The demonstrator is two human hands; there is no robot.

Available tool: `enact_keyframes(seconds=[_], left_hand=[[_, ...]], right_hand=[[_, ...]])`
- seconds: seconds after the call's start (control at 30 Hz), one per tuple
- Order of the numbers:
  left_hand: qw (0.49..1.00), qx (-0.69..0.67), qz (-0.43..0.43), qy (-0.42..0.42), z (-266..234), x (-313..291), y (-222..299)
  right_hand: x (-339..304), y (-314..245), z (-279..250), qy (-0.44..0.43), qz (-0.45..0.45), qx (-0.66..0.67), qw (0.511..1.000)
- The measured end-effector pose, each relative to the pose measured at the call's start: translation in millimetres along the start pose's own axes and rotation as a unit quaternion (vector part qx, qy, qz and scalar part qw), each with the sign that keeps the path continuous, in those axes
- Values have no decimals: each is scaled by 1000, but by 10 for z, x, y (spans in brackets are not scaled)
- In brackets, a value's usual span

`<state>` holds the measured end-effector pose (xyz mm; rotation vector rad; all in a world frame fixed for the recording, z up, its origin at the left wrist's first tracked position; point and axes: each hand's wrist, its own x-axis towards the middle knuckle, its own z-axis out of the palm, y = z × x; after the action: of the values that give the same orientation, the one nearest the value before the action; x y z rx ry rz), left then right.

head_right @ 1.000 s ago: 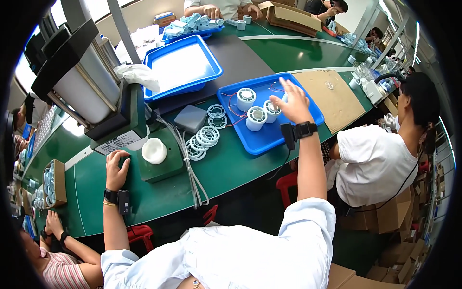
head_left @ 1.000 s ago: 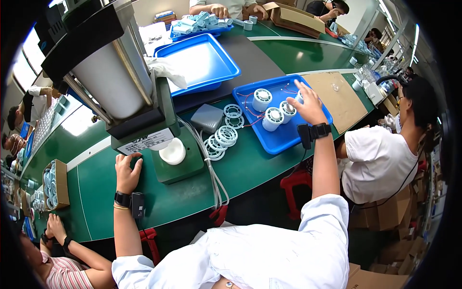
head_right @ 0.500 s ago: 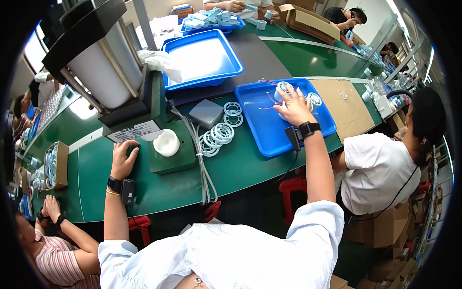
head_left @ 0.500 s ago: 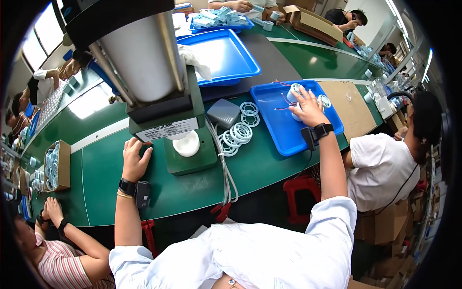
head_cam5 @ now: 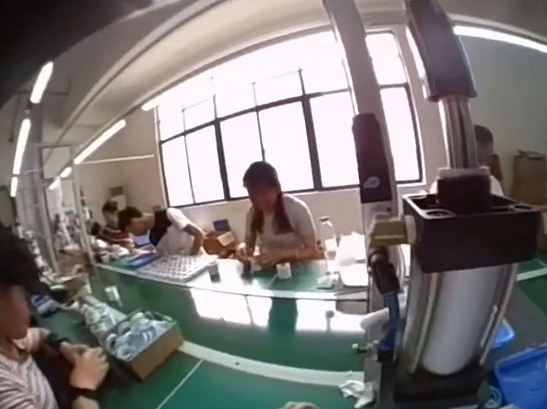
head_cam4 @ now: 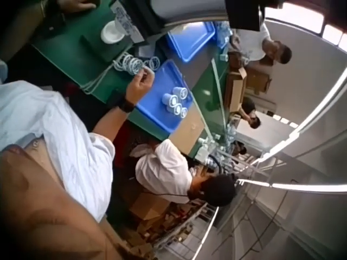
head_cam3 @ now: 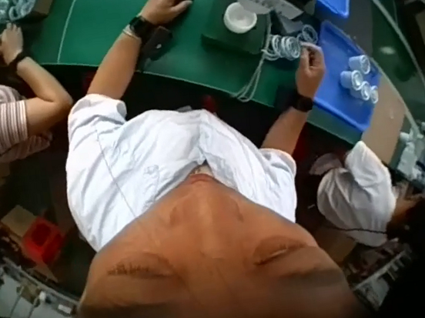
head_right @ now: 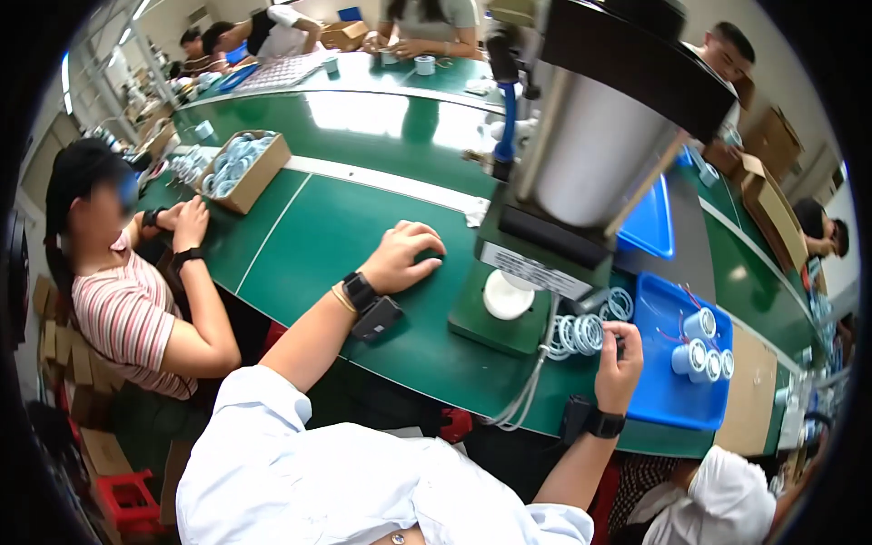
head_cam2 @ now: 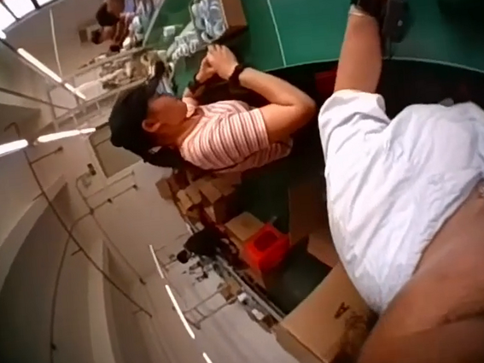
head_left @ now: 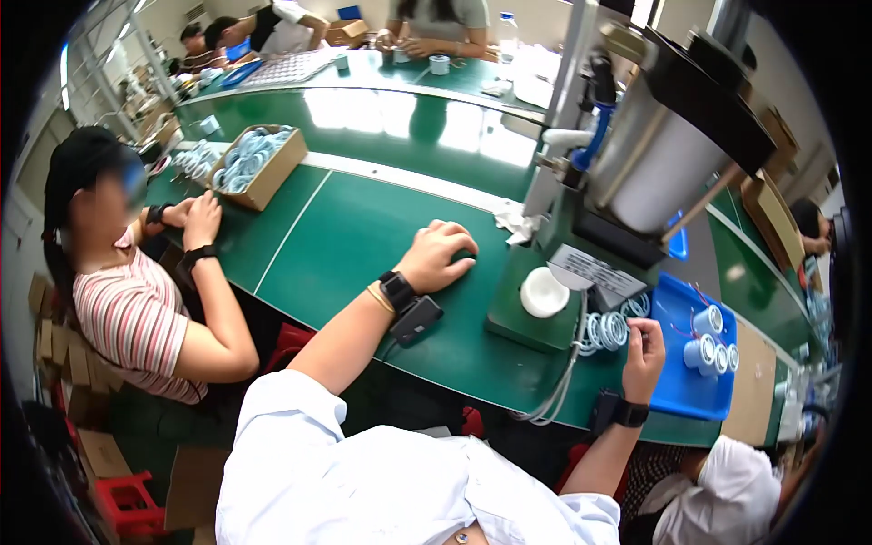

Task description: The person picks up a motor and a plastic ring, fits the ring onto the motor, and places the assembly into a press. After pressing the components together, the person removes the motor assembly and places it onto a blue tray.

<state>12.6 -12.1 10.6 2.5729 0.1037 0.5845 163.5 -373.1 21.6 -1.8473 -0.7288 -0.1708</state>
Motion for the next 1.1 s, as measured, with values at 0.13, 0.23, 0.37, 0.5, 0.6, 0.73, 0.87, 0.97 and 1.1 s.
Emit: enact_keyframes(seconds=[0.13,0.23,0.37,0.5,0.6,0.73,0.87,0.97,1.1], left_hand=[[1000,-1,-19,8,-44,-88,-57],[1000,0,-16,-19,-59,-91,-55],[999,7,-17,-28,-87,-64,-61],[1000,-5,-7,-7,-31,-69,-58],[1000,5,-13,-21,-44,-75,-76],[999,10,-18,-35,-47,-79,-61],[999,12,-16,-32,-43,-84,-59],[999,12,-18,-29,-52,-93,-58],[999,12,-24,-30,-48,-92,-45]], right_hand=[[-9,140,-5,-25,37,80,996],[13,152,0,-39,59,76,995],[34,58,47,-34,22,62,997],[21,56,1,-58,47,49,996],[13,76,-3,-89,63,45,993],[-2,131,8,-75,46,73,993],[-7,129,2,-69,46,73,994],[5,126,-4,-75,44,66,994],[4,113,-42,-81,54,51,994]])
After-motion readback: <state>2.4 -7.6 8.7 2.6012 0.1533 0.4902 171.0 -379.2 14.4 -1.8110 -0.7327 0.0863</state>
